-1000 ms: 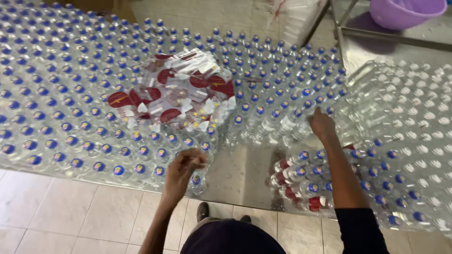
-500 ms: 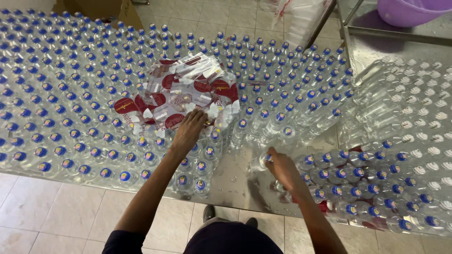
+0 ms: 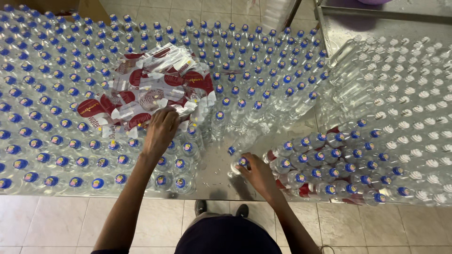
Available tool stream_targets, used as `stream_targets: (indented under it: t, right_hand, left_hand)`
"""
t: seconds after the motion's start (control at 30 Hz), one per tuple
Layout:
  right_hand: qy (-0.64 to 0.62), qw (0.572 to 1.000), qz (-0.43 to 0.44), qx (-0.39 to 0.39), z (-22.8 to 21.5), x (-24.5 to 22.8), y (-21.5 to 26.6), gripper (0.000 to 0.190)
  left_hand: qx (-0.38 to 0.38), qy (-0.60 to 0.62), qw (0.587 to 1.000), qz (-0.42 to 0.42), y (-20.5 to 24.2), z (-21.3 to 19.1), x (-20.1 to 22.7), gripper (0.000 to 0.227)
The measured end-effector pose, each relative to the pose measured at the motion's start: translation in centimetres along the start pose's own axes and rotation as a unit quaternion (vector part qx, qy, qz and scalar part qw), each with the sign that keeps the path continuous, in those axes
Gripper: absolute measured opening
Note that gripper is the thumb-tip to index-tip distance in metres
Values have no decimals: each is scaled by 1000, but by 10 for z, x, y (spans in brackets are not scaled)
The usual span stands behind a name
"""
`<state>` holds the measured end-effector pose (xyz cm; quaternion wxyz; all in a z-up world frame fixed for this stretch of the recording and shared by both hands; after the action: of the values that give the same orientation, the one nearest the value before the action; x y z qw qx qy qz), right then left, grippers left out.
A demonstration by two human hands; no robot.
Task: The person wraps plastic shrink wrap around individual water bottles on a metal table. They pick up a bottle, apply a red and white plastic sleeve, and place the wrapped bottle back into a row on the table. The process is repeated continuously throughout the video.
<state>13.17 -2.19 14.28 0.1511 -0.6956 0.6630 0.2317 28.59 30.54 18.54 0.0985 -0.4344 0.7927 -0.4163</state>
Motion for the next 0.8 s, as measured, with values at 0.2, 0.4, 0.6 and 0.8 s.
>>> stream_targets:
  t: [0.2, 0.4, 0.6, 0.8]
  right_hand:
    - [-2, 1000, 22, 7, 19, 13, -4, 49]
    - [-95, 958, -58, 264, -48, -28, 28, 39]
    - [-174, 910, -199, 320, -75, -103, 33, 73]
    - [-78, 896, -208, 384, -72, -112, 41, 43]
  left_hand:
    - [15, 188, 951, -247, -37, -52, 41, 9]
    - [86, 386, 818, -418, -42, -84, 65, 22]
    - [98, 480, 708, -509, -38, -81, 134, 31]
    - [87, 590, 599, -534, 2, -48, 213, 29]
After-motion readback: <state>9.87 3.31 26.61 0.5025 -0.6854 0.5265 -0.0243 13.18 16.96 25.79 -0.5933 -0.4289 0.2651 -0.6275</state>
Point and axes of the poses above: each hand's wrist, its own y-axis away from the middle knuckle, its own z-axis out of the palm, x = y × z, the point moved 7 cm from there along -y, towards the middle knuckle, and after that the axes turned 4 degrees about x, right-handed, at the moved point
